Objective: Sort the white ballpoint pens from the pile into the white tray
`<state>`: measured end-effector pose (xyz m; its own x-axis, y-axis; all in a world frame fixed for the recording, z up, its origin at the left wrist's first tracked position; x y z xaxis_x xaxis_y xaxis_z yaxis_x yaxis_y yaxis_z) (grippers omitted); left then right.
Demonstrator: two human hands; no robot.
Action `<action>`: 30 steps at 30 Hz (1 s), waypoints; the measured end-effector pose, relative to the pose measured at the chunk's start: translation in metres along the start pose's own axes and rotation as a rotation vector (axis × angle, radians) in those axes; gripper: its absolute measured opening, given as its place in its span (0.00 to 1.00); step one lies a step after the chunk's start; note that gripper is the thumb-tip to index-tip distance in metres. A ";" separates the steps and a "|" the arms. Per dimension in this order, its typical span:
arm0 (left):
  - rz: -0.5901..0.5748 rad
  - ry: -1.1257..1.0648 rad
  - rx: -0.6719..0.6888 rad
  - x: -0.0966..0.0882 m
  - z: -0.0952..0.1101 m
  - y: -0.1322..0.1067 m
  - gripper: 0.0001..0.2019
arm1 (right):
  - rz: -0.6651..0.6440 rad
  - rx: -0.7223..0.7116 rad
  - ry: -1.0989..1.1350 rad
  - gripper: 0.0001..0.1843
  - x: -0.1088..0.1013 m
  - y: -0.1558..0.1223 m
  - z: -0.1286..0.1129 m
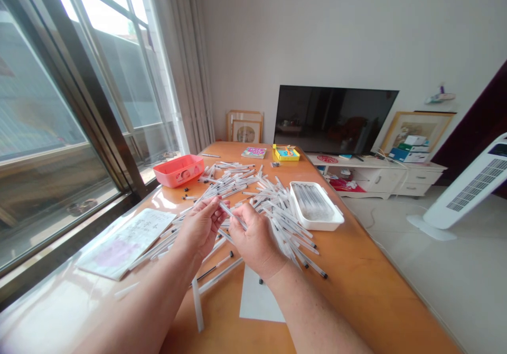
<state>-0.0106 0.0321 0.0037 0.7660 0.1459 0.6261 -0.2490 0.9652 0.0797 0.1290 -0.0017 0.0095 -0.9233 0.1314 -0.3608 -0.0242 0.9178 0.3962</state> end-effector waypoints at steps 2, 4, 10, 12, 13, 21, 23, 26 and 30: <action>0.001 0.008 -0.004 0.001 0.003 -0.002 0.10 | -0.005 0.008 0.030 0.07 0.000 0.000 -0.001; 0.002 0.015 -0.005 0.002 0.007 -0.002 0.10 | -0.026 0.027 0.090 0.07 -0.001 0.000 -0.003; -0.028 0.047 -0.010 0.000 0.012 -0.001 0.14 | -0.106 0.297 0.415 0.13 -0.010 0.008 -0.001; -0.038 0.053 -0.005 -0.002 0.012 0.001 0.15 | -0.114 0.372 0.525 0.16 -0.015 0.010 0.001; -0.044 0.049 0.000 -0.003 0.011 0.003 0.15 | -0.114 0.391 0.580 0.17 -0.017 0.012 0.001; -0.004 -0.013 -0.088 -0.008 0.006 0.009 0.08 | -0.029 0.394 0.923 0.13 -0.028 0.019 0.009; -0.018 -0.023 -0.134 -0.005 0.003 0.007 0.07 | -0.015 0.391 0.918 0.13 -0.024 0.019 0.011; -0.071 -0.034 -0.206 -0.001 -0.005 0.002 0.07 | -0.038 0.409 0.822 0.16 -0.013 0.017 0.016; -0.127 -0.019 -0.255 0.002 -0.013 -0.003 0.05 | -0.045 0.399 0.666 0.18 -0.003 0.015 0.019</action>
<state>-0.0007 0.0319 -0.0059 0.7698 0.0183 0.6381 0.0072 0.9993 -0.0374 0.1385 0.0190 0.0001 -0.9634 -0.0455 0.2642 -0.0435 0.9990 0.0134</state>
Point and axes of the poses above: each hand's wrist, its own y-axis towards the middle knuckle, its own x-axis out of the palm, z = x × y, the point moved 2 cm from there along y, towards the middle knuckle, and after that the axes turned 9 degrees about x, right-handed, at the moved point
